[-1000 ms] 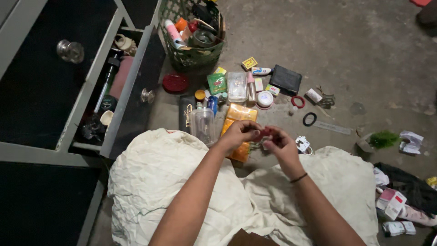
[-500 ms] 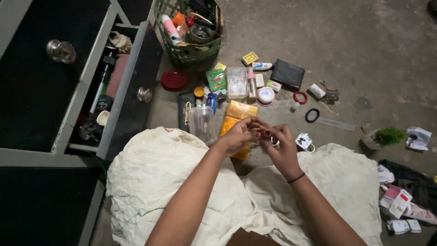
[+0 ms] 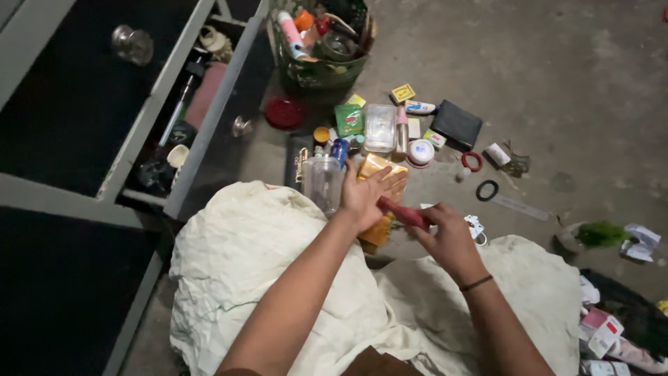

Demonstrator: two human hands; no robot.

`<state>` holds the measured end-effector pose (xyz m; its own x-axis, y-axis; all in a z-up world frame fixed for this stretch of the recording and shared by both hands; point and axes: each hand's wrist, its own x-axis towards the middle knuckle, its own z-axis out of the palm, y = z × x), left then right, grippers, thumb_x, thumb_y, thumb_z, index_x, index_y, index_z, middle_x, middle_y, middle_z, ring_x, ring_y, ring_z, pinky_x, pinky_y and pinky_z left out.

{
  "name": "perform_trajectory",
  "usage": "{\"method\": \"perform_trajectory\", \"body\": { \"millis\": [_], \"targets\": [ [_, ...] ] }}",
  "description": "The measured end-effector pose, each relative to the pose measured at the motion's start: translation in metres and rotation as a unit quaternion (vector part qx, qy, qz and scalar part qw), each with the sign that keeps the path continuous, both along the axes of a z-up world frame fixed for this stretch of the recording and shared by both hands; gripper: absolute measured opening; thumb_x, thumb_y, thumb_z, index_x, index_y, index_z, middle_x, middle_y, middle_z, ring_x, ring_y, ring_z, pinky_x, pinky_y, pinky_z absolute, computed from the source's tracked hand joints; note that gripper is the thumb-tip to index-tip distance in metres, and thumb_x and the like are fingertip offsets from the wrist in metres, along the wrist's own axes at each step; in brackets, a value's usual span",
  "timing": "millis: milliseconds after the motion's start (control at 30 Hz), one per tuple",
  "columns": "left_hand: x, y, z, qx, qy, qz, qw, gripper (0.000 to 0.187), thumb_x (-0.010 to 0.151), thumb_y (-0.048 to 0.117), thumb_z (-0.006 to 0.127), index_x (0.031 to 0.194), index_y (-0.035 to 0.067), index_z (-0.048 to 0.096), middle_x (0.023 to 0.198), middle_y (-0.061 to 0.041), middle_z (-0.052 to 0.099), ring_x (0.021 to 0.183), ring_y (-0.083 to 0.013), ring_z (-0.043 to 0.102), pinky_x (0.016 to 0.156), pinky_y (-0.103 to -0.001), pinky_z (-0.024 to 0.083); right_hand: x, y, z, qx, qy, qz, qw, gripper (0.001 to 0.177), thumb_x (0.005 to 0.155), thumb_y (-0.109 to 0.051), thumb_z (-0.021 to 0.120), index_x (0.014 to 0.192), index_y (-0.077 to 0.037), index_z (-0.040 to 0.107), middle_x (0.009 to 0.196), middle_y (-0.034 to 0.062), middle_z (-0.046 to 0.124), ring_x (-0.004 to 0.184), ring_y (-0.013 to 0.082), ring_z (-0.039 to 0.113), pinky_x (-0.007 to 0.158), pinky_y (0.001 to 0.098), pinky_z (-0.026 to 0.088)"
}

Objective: The person sits on the floor and organizes various small items, including a wallet, hair ties, and containers, into a drawer. They pick up items from the floor, inspect them, and place them into the open drawer of a cabinet.

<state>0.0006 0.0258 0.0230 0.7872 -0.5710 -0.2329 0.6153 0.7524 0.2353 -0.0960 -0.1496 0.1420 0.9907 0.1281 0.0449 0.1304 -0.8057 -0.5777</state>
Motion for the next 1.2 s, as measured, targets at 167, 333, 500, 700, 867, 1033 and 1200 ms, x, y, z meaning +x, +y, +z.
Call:
{"method": "perform_trajectory", "body": {
  "millis": [167,333,500,700,867,1033,1200],
  "targets": [
    [-0.002,-0.001,0.010,-0.015,-0.006,-0.045,0.999,0.132,0.074,0.099,0.012,0.162,0.002,0.006,0.166,-0.026,0.023,0.156,-0.0373,0.016,0.124,-0.051,0.017,0.000,0.006,0.043,-0.028,-0.024,0.049,0.998,0.027,0.072,-0.015,0.080,0.097,-0.005,0.079,0.082,0.0144,0.065,0.074,0.0319,0.066,0.069,0.0419,0.053],
    [-0.001,-0.002,0.009,-0.036,-0.046,-0.065,0.996,0.136,0.075,0.101,0.009,0.163,-0.003,0.004,0.167,-0.029,0.020,0.159,-0.0394,0.011,0.127,-0.049,0.011,0.006,0.011,0.059,-0.100,-0.050,0.092,0.989,0.021,0.072,-0.015,0.077,0.086,0.000,0.074,0.078,0.0155,0.065,0.075,0.0347,0.065,0.072,0.0439,0.054],
    [0.000,-0.003,0.009,-0.024,-0.058,-0.076,0.995,0.136,0.072,0.101,0.006,0.162,-0.002,0.006,0.167,-0.026,0.021,0.158,-0.0377,0.011,0.124,-0.051,0.010,0.004,0.018,0.063,-0.101,-0.058,0.084,0.990,0.020,0.070,-0.014,0.076,0.083,0.001,0.071,0.077,0.0164,0.066,0.074,0.0358,0.065,0.071,0.0450,0.053],
    [0.001,-0.001,0.011,0.010,-0.084,-0.092,0.992,0.136,0.070,0.101,0.005,0.163,0.001,0.009,0.168,-0.023,0.023,0.158,-0.0348,0.013,0.123,-0.045,0.006,0.001,0.021,0.071,-0.078,-0.065,0.078,0.992,0.021,0.069,-0.014,0.076,0.083,0.001,0.071,0.075,0.0169,0.065,0.071,0.0356,0.065,0.067,0.0452,0.053],
    [-0.001,-0.005,0.014,-0.007,-0.055,-0.088,0.995,0.136,0.072,0.101,0.008,0.163,0.000,0.011,0.165,-0.022,0.028,0.155,-0.0337,0.020,0.120,-0.049,0.020,0.003,0.025,0.070,-0.126,-0.090,0.076,0.985,0.019,0.071,-0.017,0.077,0.078,-0.001,0.070,0.074,0.0165,0.064,0.071,0.0361,0.064,0.068,0.0462,0.052],
    [-0.004,-0.006,0.013,-0.060,0.026,-0.058,0.996,0.135,0.072,0.102,0.017,0.159,-0.001,0.019,0.159,-0.024,0.035,0.143,-0.0405,0.038,0.117,-0.053,0.032,0.002,0.015,0.053,-0.049,-0.049,-0.019,0.997,0.025,0.076,-0.019,0.077,0.088,0.001,0.071,0.078,0.0154,0.068,0.070,0.0265,0.068,0.065,0.0379,0.054],
    [-0.009,-0.012,0.000,-0.052,-0.149,-0.116,0.981,0.086,0.097,0.068,0.052,0.150,0.001,0.045,0.148,-0.015,0.053,0.134,-0.0266,0.053,0.113,-0.046,0.040,0.011,-0.004,-0.006,0.162,0.013,-0.131,0.978,0.030,0.090,-0.026,0.073,0.105,0.001,0.073,0.079,-0.0002,0.070,0.073,0.0094,0.061,0.066,0.0285,0.051]
  ]
}}
